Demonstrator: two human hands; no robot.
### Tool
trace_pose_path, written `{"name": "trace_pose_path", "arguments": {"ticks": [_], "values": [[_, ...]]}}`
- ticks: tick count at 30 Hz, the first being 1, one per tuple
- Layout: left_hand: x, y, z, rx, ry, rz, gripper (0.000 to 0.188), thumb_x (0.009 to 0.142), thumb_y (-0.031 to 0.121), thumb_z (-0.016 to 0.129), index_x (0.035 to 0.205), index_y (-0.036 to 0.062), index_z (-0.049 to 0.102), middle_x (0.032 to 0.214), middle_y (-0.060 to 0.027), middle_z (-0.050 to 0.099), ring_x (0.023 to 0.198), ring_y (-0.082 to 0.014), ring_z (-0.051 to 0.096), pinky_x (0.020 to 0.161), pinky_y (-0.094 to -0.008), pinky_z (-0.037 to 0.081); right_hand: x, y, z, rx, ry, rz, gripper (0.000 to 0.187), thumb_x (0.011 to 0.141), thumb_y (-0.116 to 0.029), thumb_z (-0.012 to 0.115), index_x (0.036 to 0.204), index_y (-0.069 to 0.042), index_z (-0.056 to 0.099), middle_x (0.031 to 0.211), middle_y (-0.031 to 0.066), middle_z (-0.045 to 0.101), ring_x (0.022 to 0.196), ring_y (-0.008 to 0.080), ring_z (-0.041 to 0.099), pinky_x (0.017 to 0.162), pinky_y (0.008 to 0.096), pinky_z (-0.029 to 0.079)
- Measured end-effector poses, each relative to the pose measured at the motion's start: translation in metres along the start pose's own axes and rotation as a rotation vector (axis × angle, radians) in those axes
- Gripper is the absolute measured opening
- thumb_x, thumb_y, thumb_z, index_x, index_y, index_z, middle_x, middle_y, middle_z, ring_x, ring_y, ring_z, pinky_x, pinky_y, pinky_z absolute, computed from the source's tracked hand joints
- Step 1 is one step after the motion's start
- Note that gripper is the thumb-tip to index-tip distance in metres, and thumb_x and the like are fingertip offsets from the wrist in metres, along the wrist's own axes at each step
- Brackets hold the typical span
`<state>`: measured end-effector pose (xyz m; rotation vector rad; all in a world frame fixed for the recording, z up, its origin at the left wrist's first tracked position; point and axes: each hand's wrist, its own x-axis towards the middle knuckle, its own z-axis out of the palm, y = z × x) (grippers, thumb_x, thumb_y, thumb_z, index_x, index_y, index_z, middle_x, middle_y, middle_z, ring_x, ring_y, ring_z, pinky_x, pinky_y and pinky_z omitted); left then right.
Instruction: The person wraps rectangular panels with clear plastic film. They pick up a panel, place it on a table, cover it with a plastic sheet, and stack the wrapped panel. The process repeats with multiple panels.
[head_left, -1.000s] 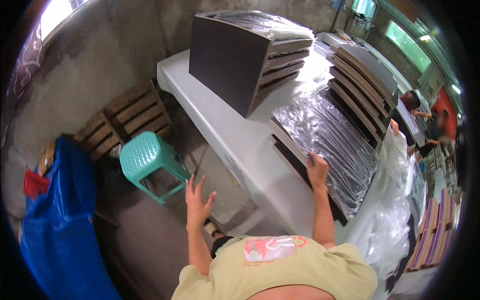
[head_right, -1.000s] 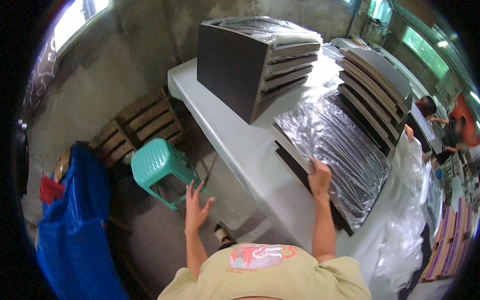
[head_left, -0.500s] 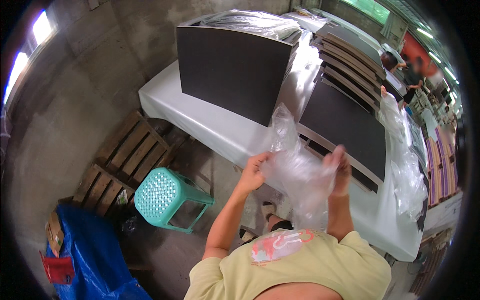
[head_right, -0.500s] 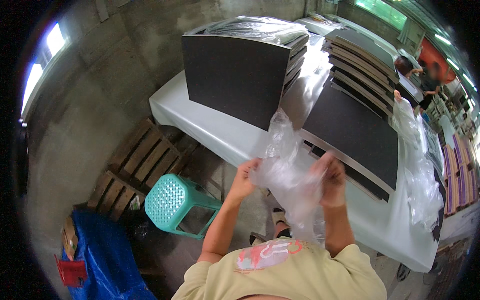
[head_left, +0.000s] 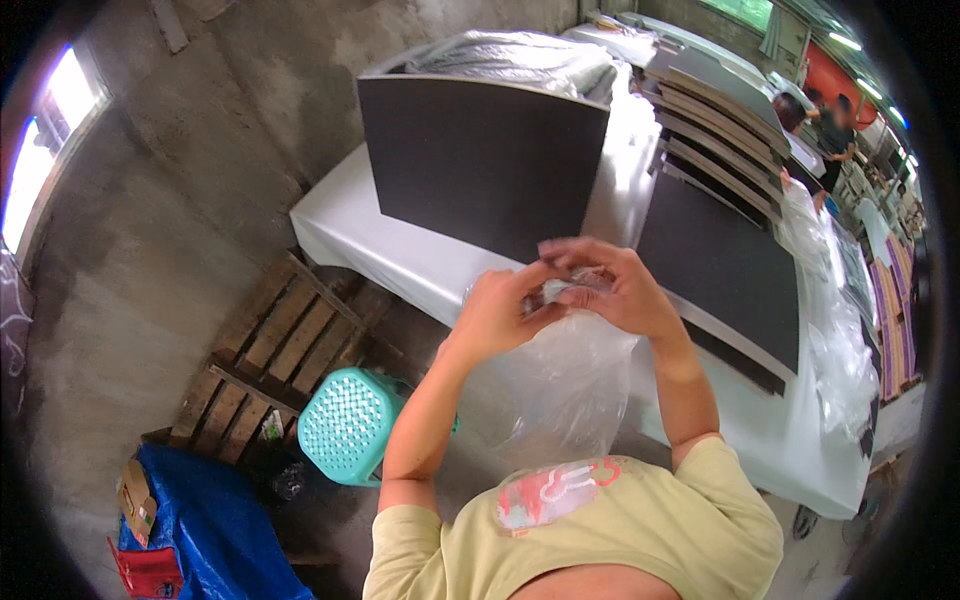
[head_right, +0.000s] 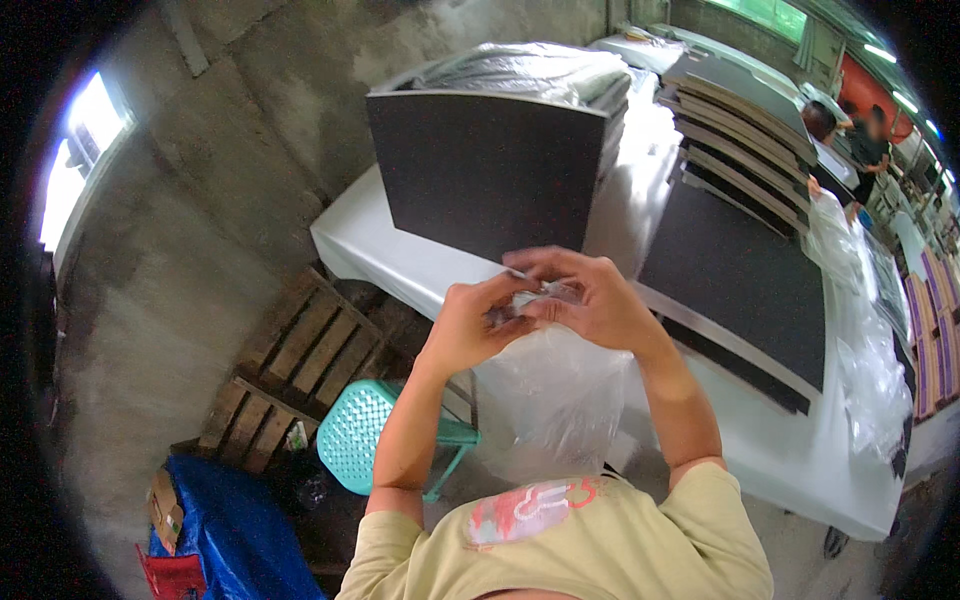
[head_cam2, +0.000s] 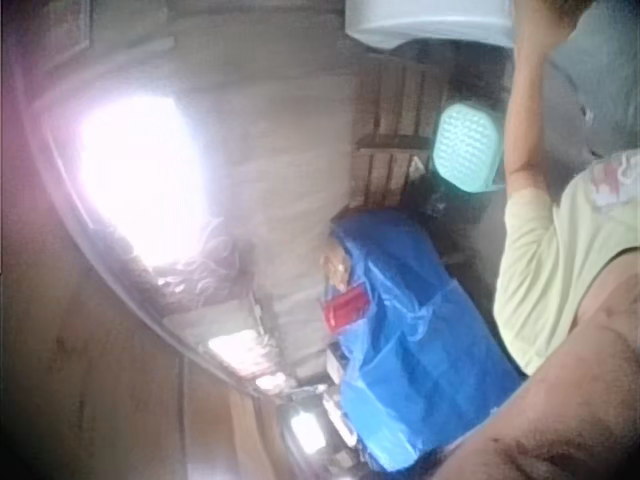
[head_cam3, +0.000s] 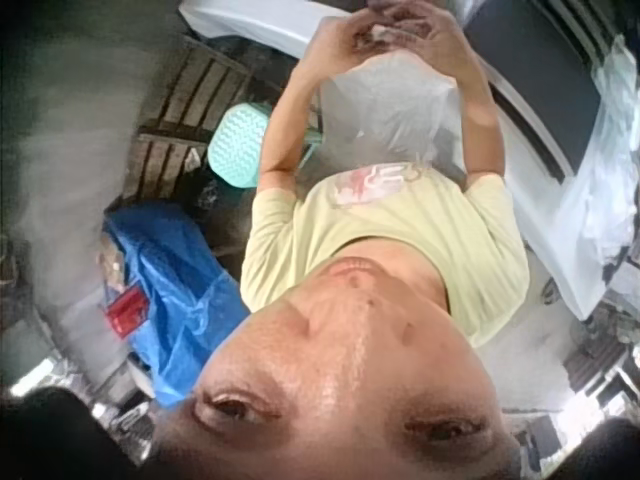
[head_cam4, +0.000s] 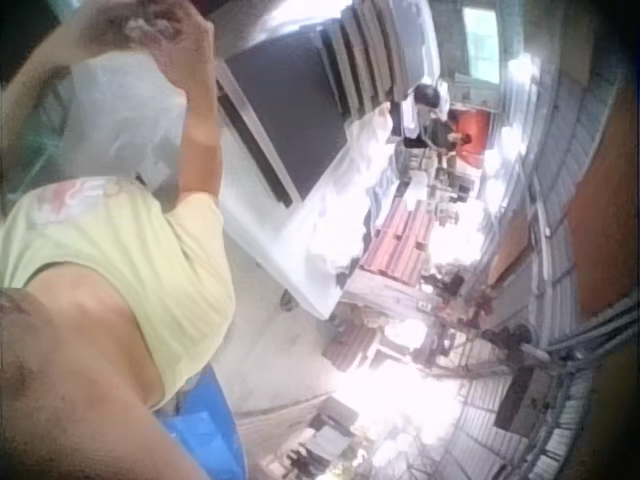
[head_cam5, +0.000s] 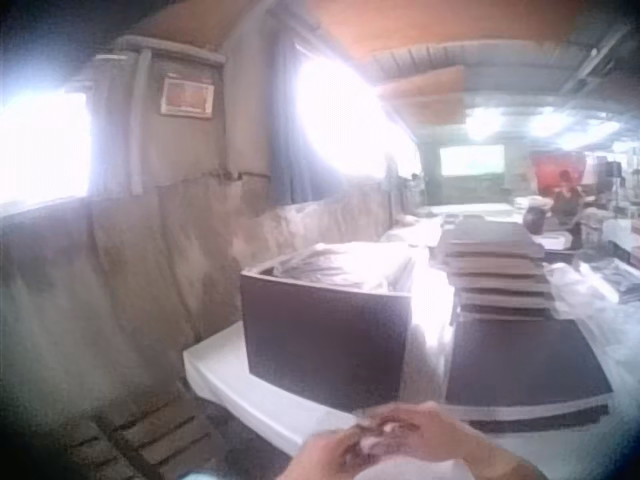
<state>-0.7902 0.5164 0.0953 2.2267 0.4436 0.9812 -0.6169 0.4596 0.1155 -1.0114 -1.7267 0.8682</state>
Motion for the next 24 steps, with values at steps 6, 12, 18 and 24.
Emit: {"name": "trace_pose_path", "arguments": {"ticks": [6,12,18,24], "values": [[-0.014,-0.063,-0.051,0.050,0.073,-0.383,0.023,0.074,0.024,0.066,0.079,0.0020,0.063,0.049,-0.0078,0.044,0.046,-0.0115,0.038,0.045,-0.0261,0.034,0.040,0.024,-0.027,-0.411,0.234,0.084,0.041,0.070,-0.015,0.070,0.108,-0.010,0.056,0.100,0.0093,0.058,0.088,0.0141,0.056,0.068,0.0276,0.046],[-0.062,-0.177,-0.079,0.349,0.207,-0.674,0.034,0.080,0.030,0.059,0.082,-0.0033,0.063,0.080,-0.0188,0.060,0.072,-0.0257,0.060,0.067,-0.0323,0.045,0.195,0.013,-0.056,-0.919,0.373,-0.443,0.048,0.074,-0.027,0.063,0.117,-0.011,0.048,0.109,0.0090,0.053,0.101,0.0270,0.050,0.087,0.0387,0.038],[-0.055,-0.268,-0.121,0.431,0.464,-0.816,0.057,0.072,0.034,0.068,0.115,0.0012,0.050,0.100,-0.0166,0.056,0.086,-0.0226,0.057,0.075,-0.0313,0.045,0.329,0.050,-0.034,-1.191,0.101,-0.163,0.066,0.075,-0.030,0.062,0.129,-0.009,0.031,0.109,0.0149,0.052,0.106,0.0292,0.048,0.088,0.0483,0.034],[-0.013,-0.365,-0.157,0.206,0.493,-0.784,0.083,0.068,0.037,0.072,0.128,-0.0041,0.031,0.121,-0.0226,0.044,0.109,-0.0266,0.045,0.090,-0.0315,0.036,0.383,0.101,0.000,-1.279,0.080,-0.048,0.075,0.071,-0.037,0.065,0.130,-0.007,0.031,0.107,0.0159,0.052,0.102,0.0296,0.048,0.083,0.0499,0.033]]}}
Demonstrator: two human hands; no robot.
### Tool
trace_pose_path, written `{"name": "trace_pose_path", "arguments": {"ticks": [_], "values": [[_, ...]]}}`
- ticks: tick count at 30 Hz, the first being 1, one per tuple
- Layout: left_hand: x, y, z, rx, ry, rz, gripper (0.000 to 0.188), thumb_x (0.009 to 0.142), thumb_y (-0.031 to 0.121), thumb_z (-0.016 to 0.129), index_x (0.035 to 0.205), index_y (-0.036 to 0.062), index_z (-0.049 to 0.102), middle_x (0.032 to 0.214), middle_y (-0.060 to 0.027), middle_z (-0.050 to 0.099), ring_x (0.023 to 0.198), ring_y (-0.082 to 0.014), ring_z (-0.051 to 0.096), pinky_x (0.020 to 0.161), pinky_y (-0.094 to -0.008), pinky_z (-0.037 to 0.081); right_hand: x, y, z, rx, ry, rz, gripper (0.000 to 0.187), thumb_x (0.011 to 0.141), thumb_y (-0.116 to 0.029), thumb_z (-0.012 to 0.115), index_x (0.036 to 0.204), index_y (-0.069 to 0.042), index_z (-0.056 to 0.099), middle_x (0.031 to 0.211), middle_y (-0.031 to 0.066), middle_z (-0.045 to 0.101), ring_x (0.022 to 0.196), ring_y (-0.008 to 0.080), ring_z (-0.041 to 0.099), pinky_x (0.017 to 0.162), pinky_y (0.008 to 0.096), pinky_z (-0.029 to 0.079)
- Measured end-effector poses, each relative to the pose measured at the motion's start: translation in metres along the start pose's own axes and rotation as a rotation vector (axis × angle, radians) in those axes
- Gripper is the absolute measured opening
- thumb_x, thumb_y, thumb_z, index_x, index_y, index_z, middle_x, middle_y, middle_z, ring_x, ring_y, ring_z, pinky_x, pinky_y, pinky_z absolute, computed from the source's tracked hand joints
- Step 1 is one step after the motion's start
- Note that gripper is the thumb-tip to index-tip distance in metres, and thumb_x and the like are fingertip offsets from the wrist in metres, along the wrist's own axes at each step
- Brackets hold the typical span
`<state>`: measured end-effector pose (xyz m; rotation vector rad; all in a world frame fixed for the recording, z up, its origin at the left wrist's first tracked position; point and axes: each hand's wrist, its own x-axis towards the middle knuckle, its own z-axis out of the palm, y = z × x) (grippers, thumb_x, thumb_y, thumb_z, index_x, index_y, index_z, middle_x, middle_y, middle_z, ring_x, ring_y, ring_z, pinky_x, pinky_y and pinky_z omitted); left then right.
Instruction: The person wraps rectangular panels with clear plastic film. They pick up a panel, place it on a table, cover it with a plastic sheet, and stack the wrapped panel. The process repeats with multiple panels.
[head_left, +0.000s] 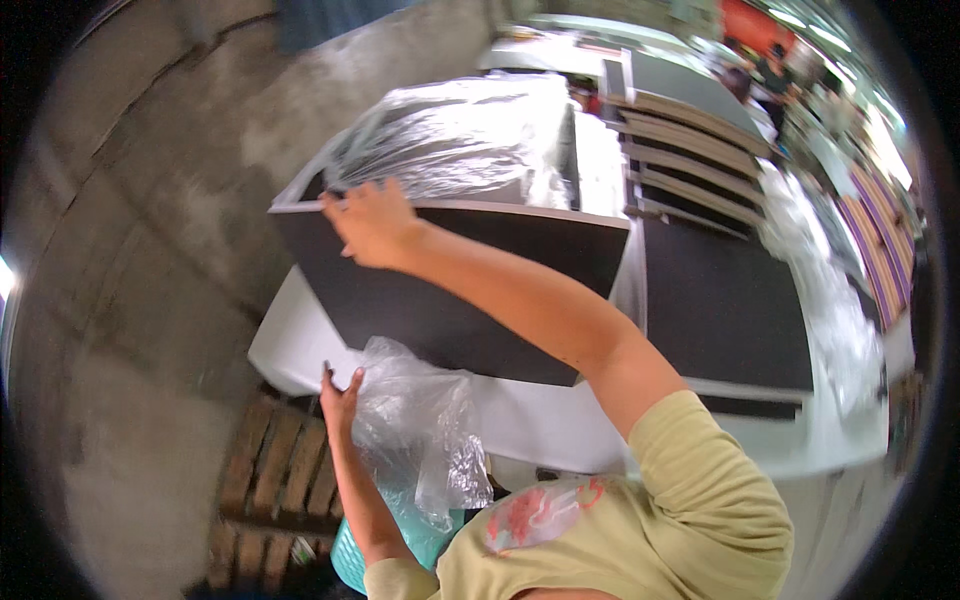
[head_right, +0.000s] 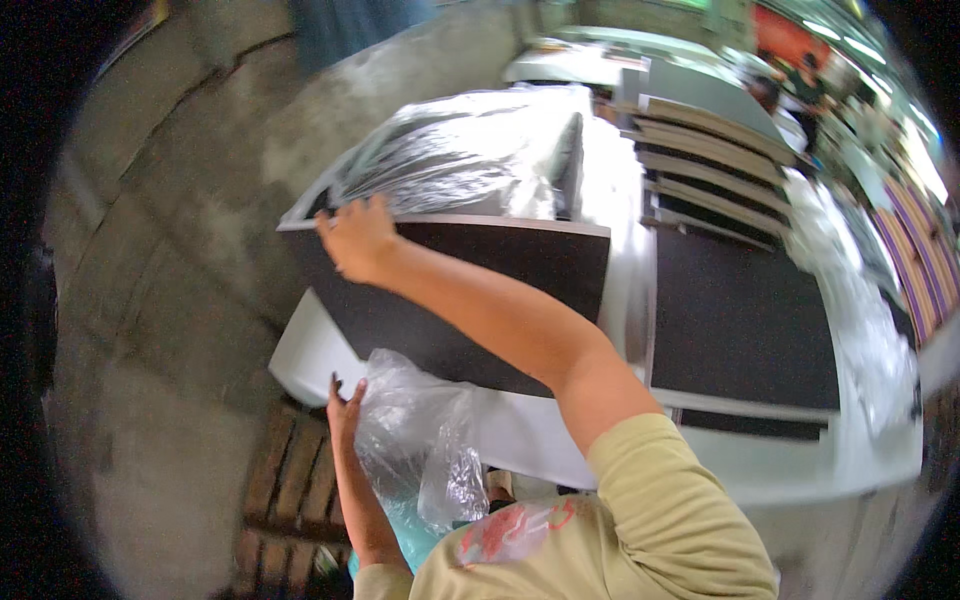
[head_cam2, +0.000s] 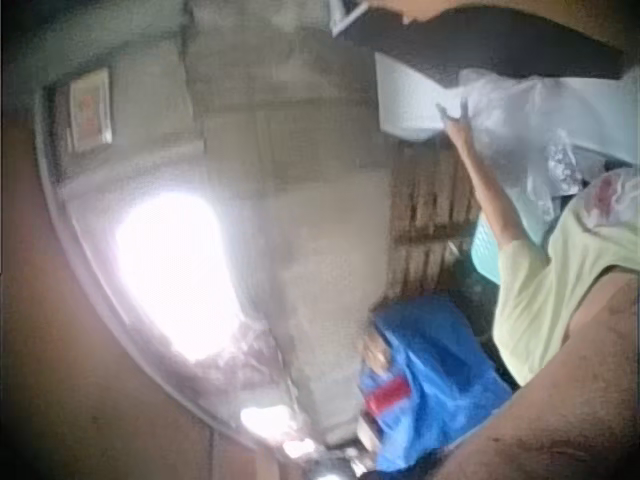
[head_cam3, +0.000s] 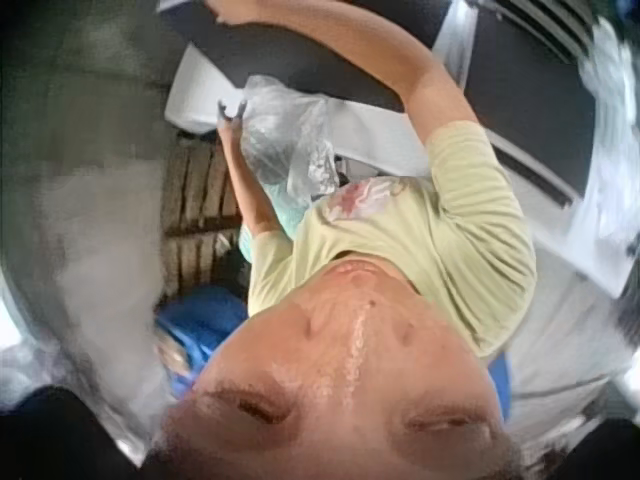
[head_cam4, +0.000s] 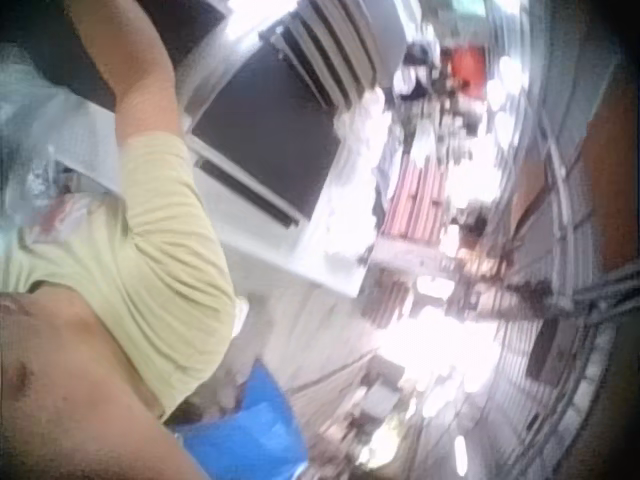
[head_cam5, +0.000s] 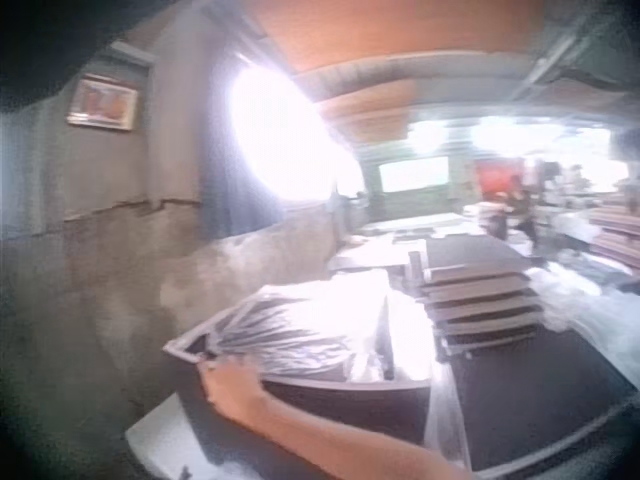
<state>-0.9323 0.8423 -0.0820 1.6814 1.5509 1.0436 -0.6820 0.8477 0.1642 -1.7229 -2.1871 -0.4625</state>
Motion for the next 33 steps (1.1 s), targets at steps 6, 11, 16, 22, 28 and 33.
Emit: {"name": "trace_pose_path", "arguments": {"ticks": [6,11,16,22,28,33], "values": [[0.121,0.019,0.001,-0.280,-0.081,0.205,0.079,0.073,0.024,0.068,0.131,-0.0043,0.022,0.127,-0.0178,0.039,0.116,-0.0239,0.037,0.097,-0.0329,0.028,-0.011,-0.003,0.009,-0.133,0.195,0.016,0.051,0.065,-0.035,0.065,0.103,-0.002,0.053,0.093,0.0105,0.053,0.090,0.0225,0.050,0.067,0.0386,0.040],[0.169,-0.045,-0.014,-0.334,-0.281,0.147,0.053,0.084,0.024,0.052,0.122,-0.0082,0.034,0.118,-0.0179,0.043,0.102,-0.0239,0.043,0.090,-0.0328,0.033,-0.053,-0.042,-0.026,-0.203,0.224,0.072,0.041,0.066,-0.038,0.063,0.095,-0.009,0.055,0.078,0.0011,0.053,0.077,0.0158,0.053,0.062,0.0315,0.038],[0.142,-0.088,0.015,-0.339,-0.215,0.090,0.052,0.087,0.034,0.046,0.115,-0.0088,0.038,0.102,-0.0156,0.046,0.094,-0.0223,0.043,0.088,-0.0338,0.034,-0.158,-0.043,-0.078,-0.281,-0.038,0.464,0.046,0.071,-0.054,0.054,0.089,-0.012,0.054,0.063,0.0002,0.050,0.057,0.0147,0.053,0.053,0.0282,0.037],[0.092,-0.101,0.014,-0.688,-0.080,0.182,0.051,0.086,0.034,0.048,0.117,-0.0055,0.036,0.112,-0.0171,0.044,0.098,-0.0245,0.045,0.084,-0.0370,0.038,-0.243,-0.061,-0.100,-0.438,-0.021,0.339,0.048,0.069,-0.061,0.055,0.066,-0.014,0.045,0.051,-0.0035,0.039,0.043,0.0109,0.042,0.044,0.0228,0.030],[0.031,0.052,-0.055,-0.070,-0.014,0.018,0.060,0.082,0.039,0.054,0.121,-0.0046,0.041,0.116,-0.0228,0.048,0.101,-0.0302,0.049,0.088,-0.0401,0.037,-0.317,-0.069,-0.158,-0.517,0.273,0.417,0.050,0.065,-0.061,0.060,0.056,-0.015,0.042,0.045,-0.0037,0.031,0.037,0.0113,0.032,0.038,0.0229,0.023],[-0.038,0.165,-0.070,-0.435,-0.067,0.402,0.051,0.080,0.030,0.060,0.111,-0.0075,0.049,0.106,-0.0230,0.054,0.089,-0.0239,0.053,0.079,-0.0351,0.042,-0.421,-0.092,-0.189,-0.446,0.499,0.622,0.053,0.058,-0.061,0.066,0.052,-0.015,0.042,0.041,-0.0038,0.029,0.034,0.0124,0.027,0.037,0.0245,0.018]]}}
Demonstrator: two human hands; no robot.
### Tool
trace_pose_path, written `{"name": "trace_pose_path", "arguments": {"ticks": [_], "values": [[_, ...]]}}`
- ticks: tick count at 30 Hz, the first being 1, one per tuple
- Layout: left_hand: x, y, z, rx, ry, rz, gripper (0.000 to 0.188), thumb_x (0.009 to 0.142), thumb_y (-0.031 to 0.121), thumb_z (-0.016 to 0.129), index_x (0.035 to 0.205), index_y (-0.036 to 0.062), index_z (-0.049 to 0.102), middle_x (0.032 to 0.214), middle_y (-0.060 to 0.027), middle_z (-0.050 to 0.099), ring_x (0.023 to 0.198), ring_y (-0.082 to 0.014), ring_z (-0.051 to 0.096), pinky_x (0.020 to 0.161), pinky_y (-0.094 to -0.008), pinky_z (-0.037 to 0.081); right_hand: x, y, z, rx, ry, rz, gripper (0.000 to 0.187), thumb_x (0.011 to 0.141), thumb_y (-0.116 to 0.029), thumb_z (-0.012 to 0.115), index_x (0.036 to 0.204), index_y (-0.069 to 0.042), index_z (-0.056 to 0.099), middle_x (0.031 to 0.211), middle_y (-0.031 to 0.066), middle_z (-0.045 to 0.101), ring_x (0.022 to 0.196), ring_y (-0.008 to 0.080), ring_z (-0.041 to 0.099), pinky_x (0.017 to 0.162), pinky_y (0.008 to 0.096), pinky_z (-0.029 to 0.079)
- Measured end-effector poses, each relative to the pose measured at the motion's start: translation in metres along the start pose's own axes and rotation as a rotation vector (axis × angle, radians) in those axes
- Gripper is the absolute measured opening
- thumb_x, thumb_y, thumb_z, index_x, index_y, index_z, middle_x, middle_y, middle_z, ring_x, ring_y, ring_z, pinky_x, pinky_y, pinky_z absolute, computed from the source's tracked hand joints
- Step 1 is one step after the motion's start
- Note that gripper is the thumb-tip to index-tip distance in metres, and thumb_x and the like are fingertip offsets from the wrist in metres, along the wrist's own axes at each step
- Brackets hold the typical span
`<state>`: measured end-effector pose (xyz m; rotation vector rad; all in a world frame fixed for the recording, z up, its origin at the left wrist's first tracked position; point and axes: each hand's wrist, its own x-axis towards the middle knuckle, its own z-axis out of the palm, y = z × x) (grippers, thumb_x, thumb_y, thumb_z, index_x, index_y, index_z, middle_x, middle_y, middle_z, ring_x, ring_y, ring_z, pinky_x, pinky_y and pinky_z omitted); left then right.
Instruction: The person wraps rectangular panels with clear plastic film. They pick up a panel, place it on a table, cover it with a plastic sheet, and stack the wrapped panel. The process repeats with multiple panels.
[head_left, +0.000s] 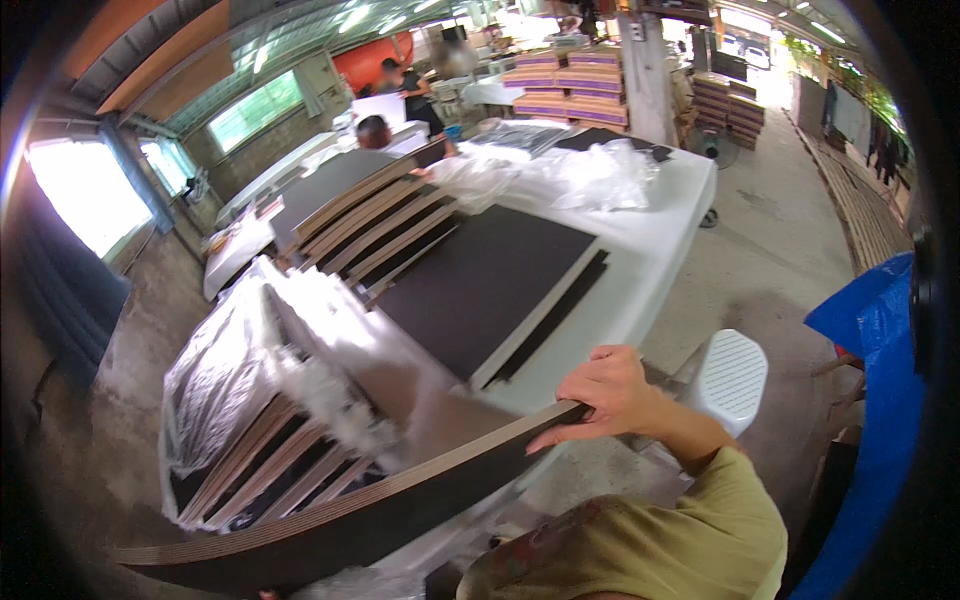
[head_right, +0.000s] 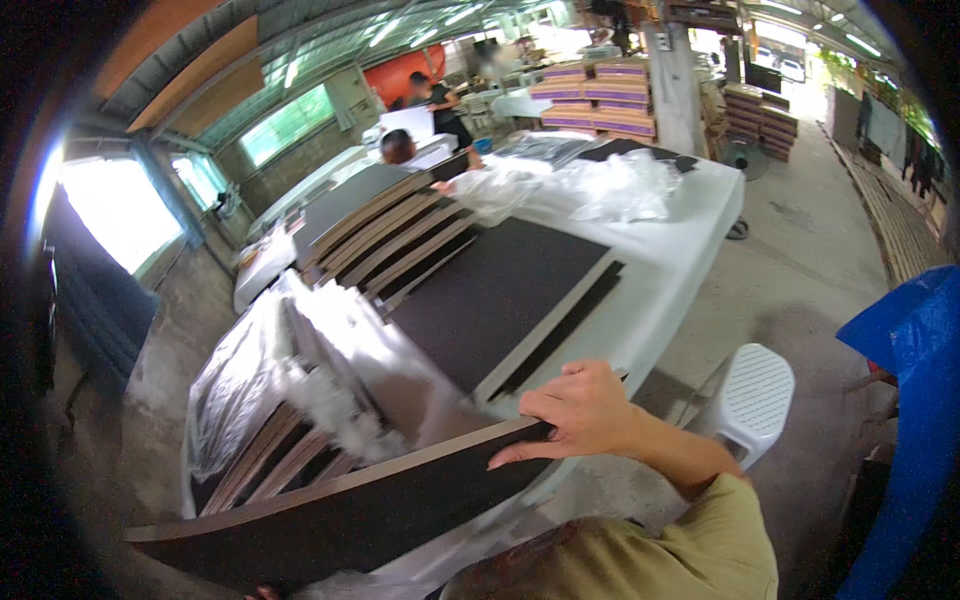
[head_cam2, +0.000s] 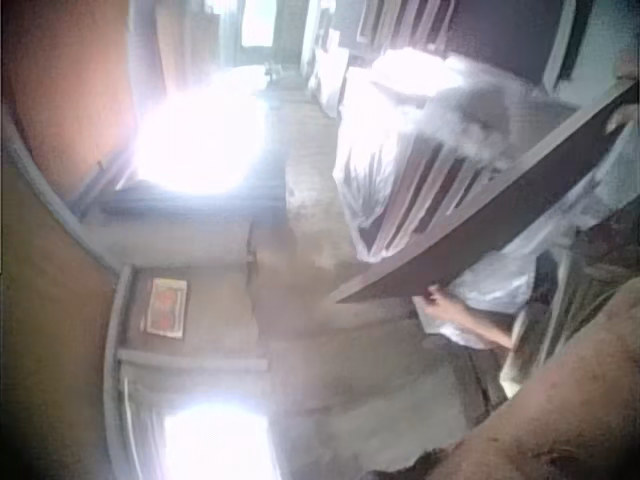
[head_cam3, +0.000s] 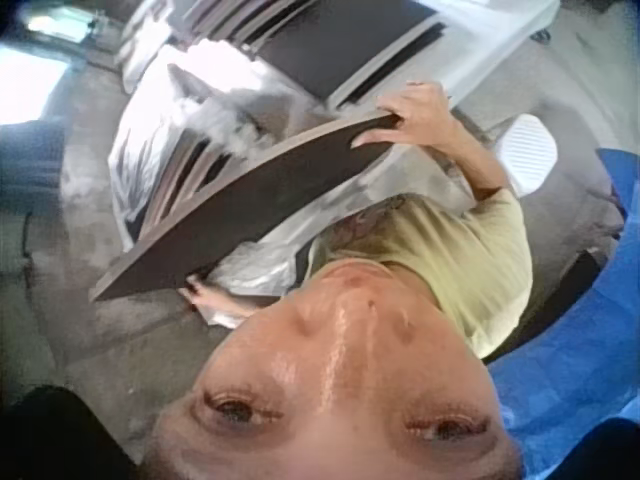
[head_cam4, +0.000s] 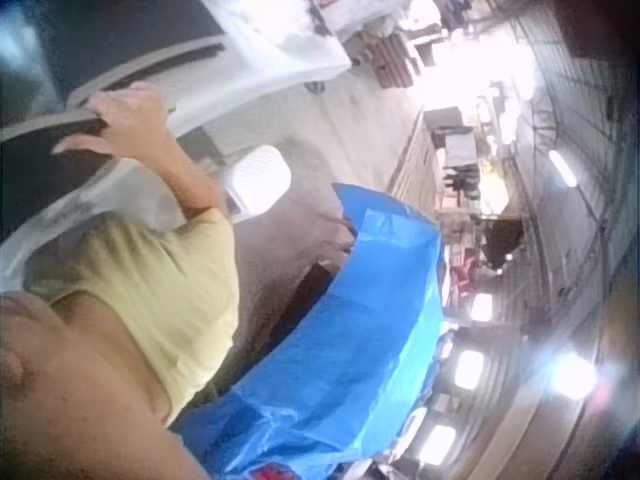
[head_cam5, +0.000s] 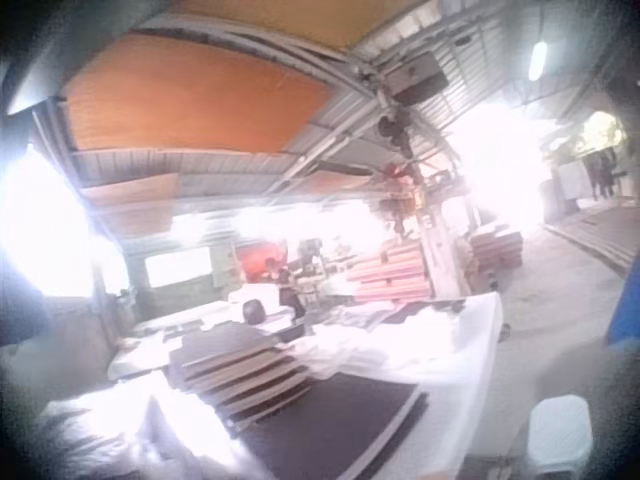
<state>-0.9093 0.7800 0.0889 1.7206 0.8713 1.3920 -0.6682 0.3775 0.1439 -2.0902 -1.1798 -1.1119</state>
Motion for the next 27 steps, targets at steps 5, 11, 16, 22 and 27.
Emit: {"name": "trace_pose_path", "arguments": {"ticks": [5,11,16,22,27], "values": [[-0.029,0.105,0.084,0.072,-0.064,0.223,0.050,0.081,0.027,0.058,0.114,-0.0073,0.042,0.108,-0.0184,0.049,0.093,-0.0236,0.049,0.078,-0.0344,0.041,-0.082,0.079,-0.056,0.048,0.200,0.319,0.043,0.051,-0.048,0.077,0.057,-0.012,0.055,0.040,-0.0027,0.034,0.033,0.0120,0.028,0.036,0.0231,0.022],[-0.044,0.238,0.213,0.431,-0.369,0.464,0.058,0.069,0.040,0.067,0.106,-0.0034,0.055,0.097,-0.0186,0.059,0.089,-0.0272,0.056,0.080,-0.0350,0.041,-0.139,0.136,-0.091,0.295,0.107,0.958,0.039,0.059,-0.035,0.078,0.076,-0.002,0.065,0.052,0.0034,0.056,0.043,0.0062,0.047,0.042,0.0221,0.036],[-0.073,0.314,0.330,0.601,-0.480,0.680,0.068,0.060,0.055,0.066,0.098,-0.0005,0.058,0.090,-0.0178,0.062,0.086,-0.0350,0.058,0.076,-0.0402,0.043,-0.170,0.184,-0.050,0.706,0.248,1.350,0.039,0.065,-0.030,0.075,0.078,0.005,0.063,0.064,0.0078,0.062,0.051,0.0122,0.057,0.048,0.0240,0.044],[-0.030,0.307,0.489,0.713,-0.608,0.756,0.073,0.052,0.068,0.063,0.090,0.0049,0.064,0.085,-0.0159,0.063,0.085,-0.0309,0.060,0.073,-0.0393,0.046,-0.144,0.254,0.011,0.881,0.185,1.528,0.040,0.067,-0.030,0.074,0.079,0.006,0.062,0.066,0.0097,0.062,0.052,0.0151,0.058,0.050,0.0254,0.045],[0.008,0.261,0.604,0.784,-0.664,0.768,0.075,0.050,0.067,0.066,0.087,0.0007,0.064,0.086,-0.0189,0.063,0.085,-0.0307,0.061,0.071,-0.0398,0.048,-0.122,0.335,0.070,0.728,-0.061,1.574,0.048,0.067,-0.039,0.072,0.080,0.006,0.063,0.068,0.0098,0.062,0.058,0.0156,0.059,0.054,0.0268,0.045]]}}
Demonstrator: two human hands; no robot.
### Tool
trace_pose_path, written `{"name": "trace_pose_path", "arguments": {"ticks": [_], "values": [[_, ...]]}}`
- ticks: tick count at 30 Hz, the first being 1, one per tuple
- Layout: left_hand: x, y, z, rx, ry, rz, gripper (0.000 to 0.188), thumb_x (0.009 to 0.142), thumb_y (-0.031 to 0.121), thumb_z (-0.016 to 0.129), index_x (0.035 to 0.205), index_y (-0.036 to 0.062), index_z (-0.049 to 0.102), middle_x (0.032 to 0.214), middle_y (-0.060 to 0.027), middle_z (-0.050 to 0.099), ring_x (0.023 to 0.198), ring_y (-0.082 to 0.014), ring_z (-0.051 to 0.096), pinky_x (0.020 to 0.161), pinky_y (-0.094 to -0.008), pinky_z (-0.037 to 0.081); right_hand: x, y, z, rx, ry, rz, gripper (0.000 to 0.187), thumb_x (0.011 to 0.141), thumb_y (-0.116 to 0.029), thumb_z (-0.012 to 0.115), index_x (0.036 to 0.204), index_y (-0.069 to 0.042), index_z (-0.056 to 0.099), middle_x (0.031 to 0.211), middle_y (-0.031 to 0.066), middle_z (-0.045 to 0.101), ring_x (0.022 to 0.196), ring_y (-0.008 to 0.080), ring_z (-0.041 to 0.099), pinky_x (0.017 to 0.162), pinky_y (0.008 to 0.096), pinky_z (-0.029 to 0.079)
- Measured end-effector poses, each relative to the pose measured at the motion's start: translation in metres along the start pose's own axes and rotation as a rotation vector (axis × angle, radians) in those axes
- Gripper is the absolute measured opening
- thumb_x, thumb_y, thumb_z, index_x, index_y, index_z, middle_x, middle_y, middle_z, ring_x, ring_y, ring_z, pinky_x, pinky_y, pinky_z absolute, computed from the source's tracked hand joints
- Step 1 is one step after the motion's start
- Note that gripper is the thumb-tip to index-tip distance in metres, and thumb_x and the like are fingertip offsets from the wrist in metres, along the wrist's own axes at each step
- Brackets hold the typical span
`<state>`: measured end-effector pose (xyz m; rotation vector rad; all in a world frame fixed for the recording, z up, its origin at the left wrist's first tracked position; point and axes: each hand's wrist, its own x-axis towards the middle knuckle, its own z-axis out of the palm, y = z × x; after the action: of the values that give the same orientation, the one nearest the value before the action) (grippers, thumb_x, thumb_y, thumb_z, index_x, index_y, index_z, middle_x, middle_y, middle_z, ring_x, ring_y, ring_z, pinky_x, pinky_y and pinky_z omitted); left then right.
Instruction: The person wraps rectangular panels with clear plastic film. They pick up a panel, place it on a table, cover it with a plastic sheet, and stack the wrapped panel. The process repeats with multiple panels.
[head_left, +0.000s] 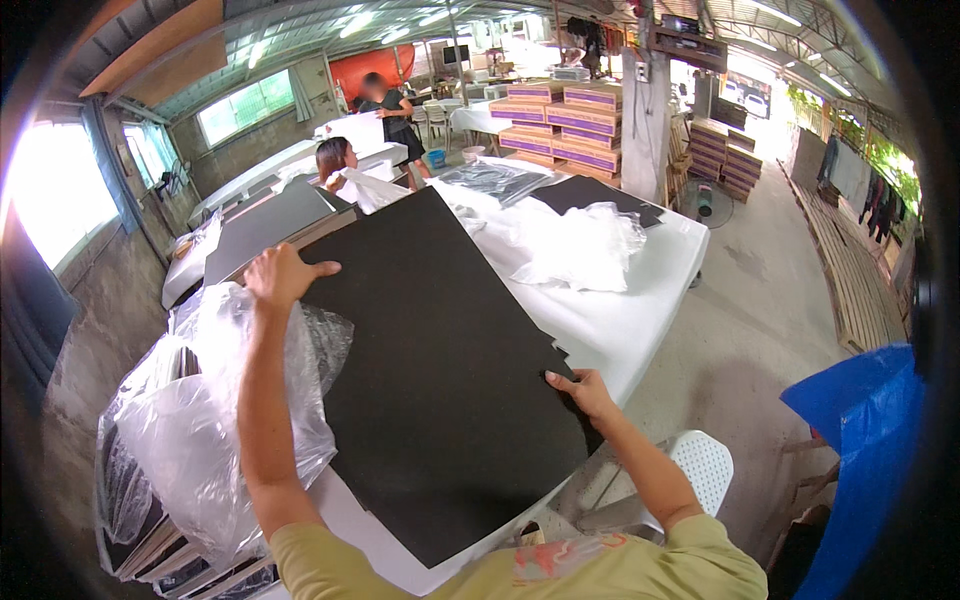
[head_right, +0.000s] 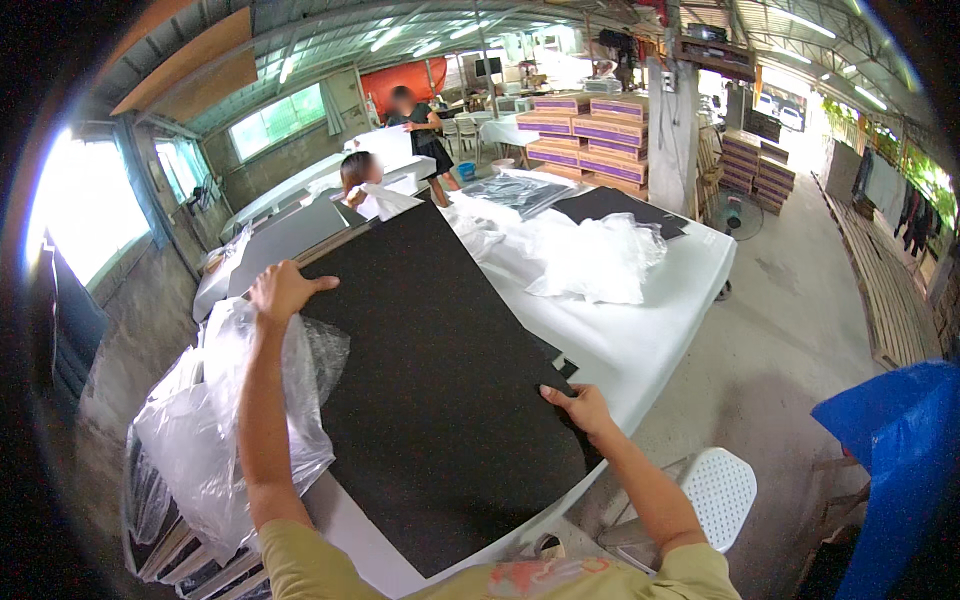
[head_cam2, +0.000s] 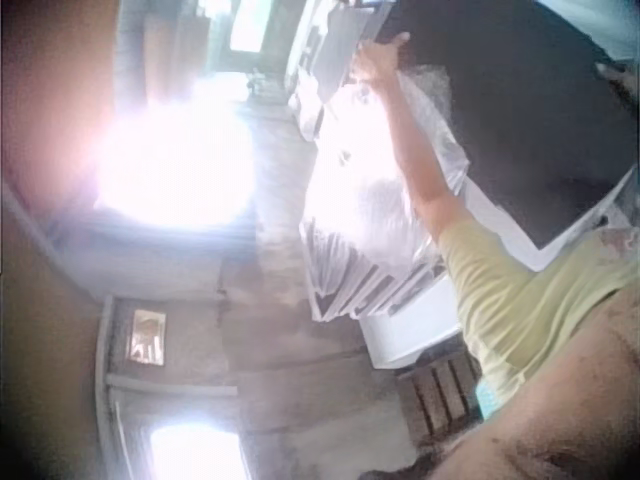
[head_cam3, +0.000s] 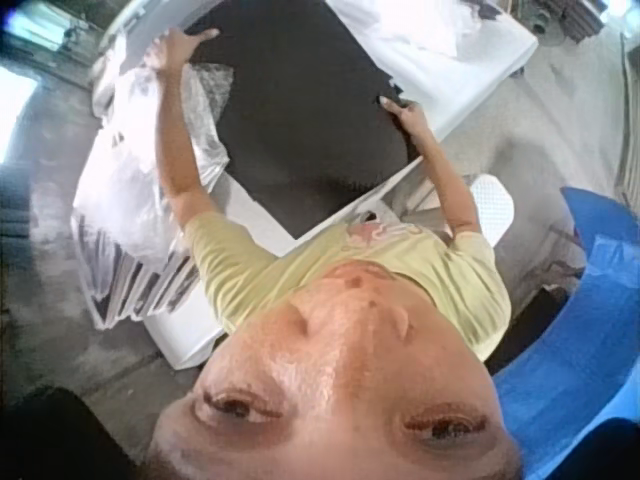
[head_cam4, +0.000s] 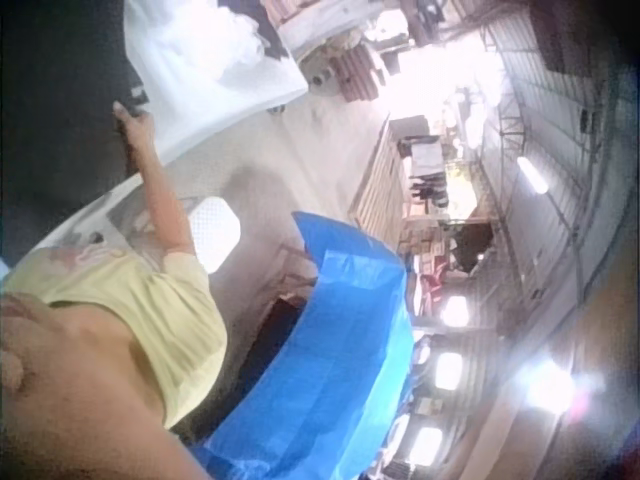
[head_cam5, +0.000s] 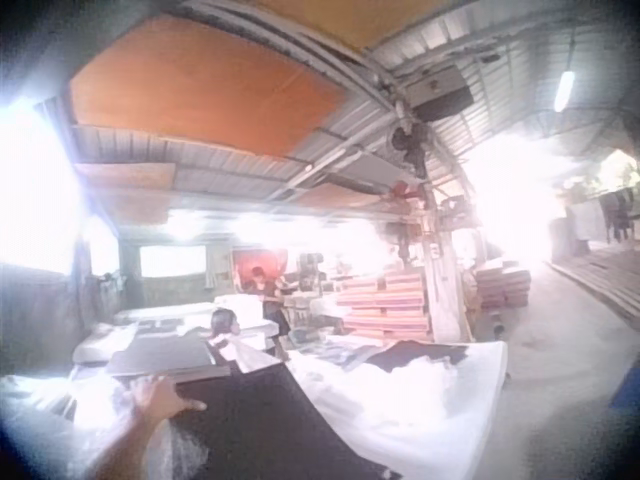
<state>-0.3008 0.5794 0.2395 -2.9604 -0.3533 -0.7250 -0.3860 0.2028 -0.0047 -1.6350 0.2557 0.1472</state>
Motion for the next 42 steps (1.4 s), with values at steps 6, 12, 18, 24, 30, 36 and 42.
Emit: {"name": "trace_pose_path", "arguments": {"ticks": [6,12,18,24,30,36,42], "values": [[0.039,-0.036,0.179,-0.063,-0.088,-0.090,0.057,0.056,0.049,0.073,0.084,0.0005,0.063,0.088,-0.0166,0.062,0.084,-0.0319,0.061,0.071,-0.0390,0.049,0.078,-0.011,0.029,-0.391,0.003,-0.109,0.057,0.067,-0.044,0.069,0.083,0.009,0.060,0.074,0.0123,0.062,0.065,0.0175,0.059,0.061,0.0286,0.046],[0.014,-0.030,0.235,-0.175,-0.068,-0.086,0.035,0.062,0.030,0.073,0.083,0.0047,0.061,0.080,-0.0170,0.062,0.079,-0.0326,0.061,0.066,-0.0395,0.049,0.119,0.001,0.042,-0.864,0.010,-0.055,0.089,0.059,-0.064,0.062,0.104,0.012,0.053,0.097,0.0239,0.058,0.094,0.0308,0.057,0.082,0.0356,0.043],[-0.041,-0.022,0.146,-0.506,-0.076,0.123,0.029,0.066,0.029,0.071,0.081,0.0055,0.063,0.064,-0.0123,0.061,0.061,-0.0260,0.060,0.057,-0.0322,0.046,0.098,-0.022,0.049,-1.203,0.031,0.010,0.080,0.069,-0.069,0.046,0.102,0.002,0.057,0.099,0.0215,0.058,0.095,0.0310,0.055,0.082,0.0419,0.042],[-0.118,0.048,0.050,-0.967,0.038,0.550,0.021,0.062,0.015,0.075,0.080,0.0095,0.065,0.062,-0.0041,0.061,0.049,-0.0118,0.055,0.050,-0.0240,0.042,0.030,-0.081,0.087,-0.725,-0.079,-0.876,0.076,0.059,-0.038,0.073,0.124,-0.013,0.041,0.125,0.0094,0.040,0.113,0.0299,0.041,0.092,0.0418,0.034],[-0.150,0.093,0.022,-0.904,0.245,0.514,0.036,0.056,0.015,0.077,0.089,0.0078,0.064,0.062,-0.0007,0.057,0.048,-0.0124,0.050,0.049,-0.0253,0.042,-0.018,-0.098,0.098,0.042,-0.416,-0.742,0.031,0.068,-0.008,0.070,0.096,-0.003,0.059,0.088,0.0061,0.063,0.071,0.0089,0.058,0.061,0.0215,0.044],[-0.172,0.086,0.023,-0.732,-0.037,0.362,0.029,0.061,0.021,0.075,0.084,0.0061,0.067,0.058,-0.0052,0.058,0.047,-0.0131,0.048,0.045,-0.0250,0.038,-0.007,-0.104,0.029,-0.078,0.005,-0.842,0.014,0.068,-0.010,0.071,0.079,-0.004,0.064,0.058,-0.0018,0.056,0.050,0.0036,0.044,0.048,0.0172,0.035],[-0.192,0.108,0.023,-0.737,0.412,0.193,0.010,0.070,0.013,0.068,0.067,0.0059,0.061,0.064,-0.0032,0.060,0.053,-0.0177,0.053,0.057,-0.0260,0.038,0.032,-0.092,-0.022,0.310,-0.324,-0.637,0.055,0.069,-0.028,0.072,0.115,-0.012,0.047,0.080,-0.0003,0.053,0.066,0.0053,0.046,0.057,0.0177,0.038]]}}
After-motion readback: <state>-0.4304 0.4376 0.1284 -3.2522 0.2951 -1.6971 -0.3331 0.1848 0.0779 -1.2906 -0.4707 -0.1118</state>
